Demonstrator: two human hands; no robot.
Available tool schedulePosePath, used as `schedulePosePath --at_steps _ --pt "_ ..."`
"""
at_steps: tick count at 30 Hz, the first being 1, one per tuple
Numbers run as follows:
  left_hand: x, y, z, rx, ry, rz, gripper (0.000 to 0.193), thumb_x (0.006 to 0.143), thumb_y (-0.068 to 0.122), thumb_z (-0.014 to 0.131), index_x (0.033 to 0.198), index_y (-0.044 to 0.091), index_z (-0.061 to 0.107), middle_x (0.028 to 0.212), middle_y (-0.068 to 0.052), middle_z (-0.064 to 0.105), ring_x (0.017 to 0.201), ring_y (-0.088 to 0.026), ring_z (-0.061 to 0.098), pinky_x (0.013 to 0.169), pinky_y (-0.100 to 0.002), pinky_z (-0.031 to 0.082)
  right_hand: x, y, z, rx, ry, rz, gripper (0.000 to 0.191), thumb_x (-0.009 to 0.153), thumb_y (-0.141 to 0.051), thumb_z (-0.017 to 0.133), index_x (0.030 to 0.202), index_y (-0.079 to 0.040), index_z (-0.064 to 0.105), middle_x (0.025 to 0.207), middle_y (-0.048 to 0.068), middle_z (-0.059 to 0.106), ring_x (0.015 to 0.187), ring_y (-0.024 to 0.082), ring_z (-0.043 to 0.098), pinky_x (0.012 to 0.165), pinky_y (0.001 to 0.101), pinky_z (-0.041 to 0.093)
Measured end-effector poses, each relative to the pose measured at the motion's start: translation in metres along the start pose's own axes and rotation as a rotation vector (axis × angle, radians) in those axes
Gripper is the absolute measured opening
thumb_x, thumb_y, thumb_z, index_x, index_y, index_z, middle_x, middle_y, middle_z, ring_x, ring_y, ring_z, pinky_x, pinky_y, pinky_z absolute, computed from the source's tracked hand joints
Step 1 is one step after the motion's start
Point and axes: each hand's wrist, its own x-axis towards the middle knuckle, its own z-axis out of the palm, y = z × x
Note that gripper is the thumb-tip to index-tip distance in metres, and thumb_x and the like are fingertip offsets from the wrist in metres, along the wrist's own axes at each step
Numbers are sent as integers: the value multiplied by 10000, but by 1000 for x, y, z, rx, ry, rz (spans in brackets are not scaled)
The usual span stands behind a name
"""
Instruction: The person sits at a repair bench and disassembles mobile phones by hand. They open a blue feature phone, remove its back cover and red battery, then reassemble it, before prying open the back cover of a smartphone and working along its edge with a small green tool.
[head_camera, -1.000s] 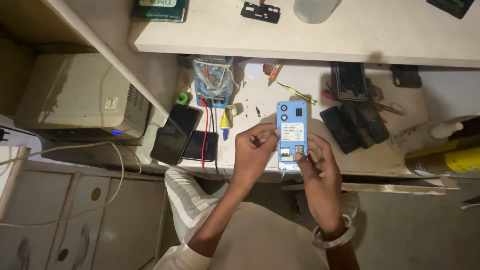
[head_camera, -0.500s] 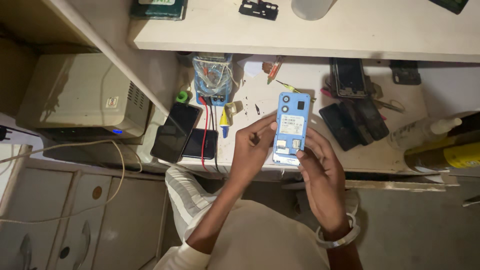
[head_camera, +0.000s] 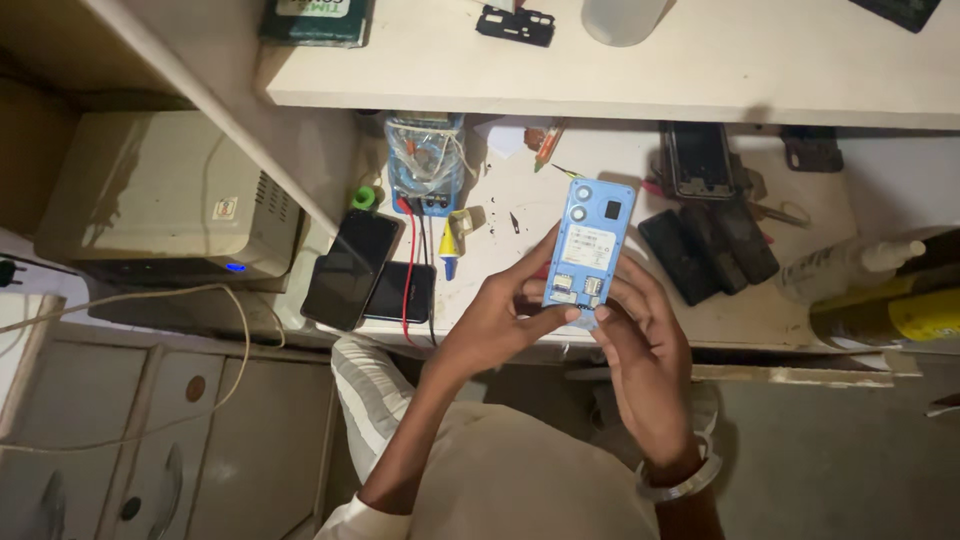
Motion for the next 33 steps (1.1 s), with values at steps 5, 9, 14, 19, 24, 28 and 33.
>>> schedulePosePath --at_steps 5,9,14,19,24,28,33 --pt "6 -7 11 19 85 117 723 991 55 696 1627 58 353 1302 -30 676 1064 -66 605 902 -258 567 -1 4 8 -390 99 -194 549 962 100 507 1499 -13 483 1312 99 684 1173 132 633 945 271 517" --pt "7 -5 15 -175 71 88 575 1044 127 657 1559 -25 452 1130 -27 669 998 -67 593 861 -250 541 -5 6 17 -560 108 -338 525 955 137 552 1465 18 511 1320 129 683 1203 160 653 962 281 530" --pt "4 -2 14 -260 40 36 484 1010 167 659 1429 -44 538 1123 -17 650 968 -75 602 786 -257 544 -10 0 27 -819 85 -527 467 915 85 643 1371 8 575 1281 154 654 1129 216 693 961 324 567" --pt "3 -8 10 -275 35 -36 438 1083 252 606 1384 -66 613 1136 -21 626 985 -97 570 882 -263 501 -10 -3 33 -792 19 -557 422 966 19 671 1379 -9 587 1331 156 635 1101 246 672 908 322 570" --pt "1 -15 14 -268 61 -23 465 1052 251 570 1451 15 545 1193 24 662 1107 -54 572 993 -226 467 -10 2 28 -859 70 -506 491 925 -49 738 1389 -15 582 1275 145 659 1039 228 669 835 320 559" --pt "-1 -18 17 -242 147 86 376 1070 176 612 1369 -49 646 1162 -8 687 1049 -60 561 918 -237 481 -9 4 20 -947 135 -528 539 874 -101 801 1371 -15 611 1268 149 662 1022 244 648 856 358 544" --pt "1 -21 19 -276 177 52 332 1038 101 610 1345 -22 637 1085 22 703 956 -29 545 823 -213 481 -8 9 16 -954 165 -515 526 868 -127 817 1351 -21 639 1323 162 659 1091 260 669 818 348 546"
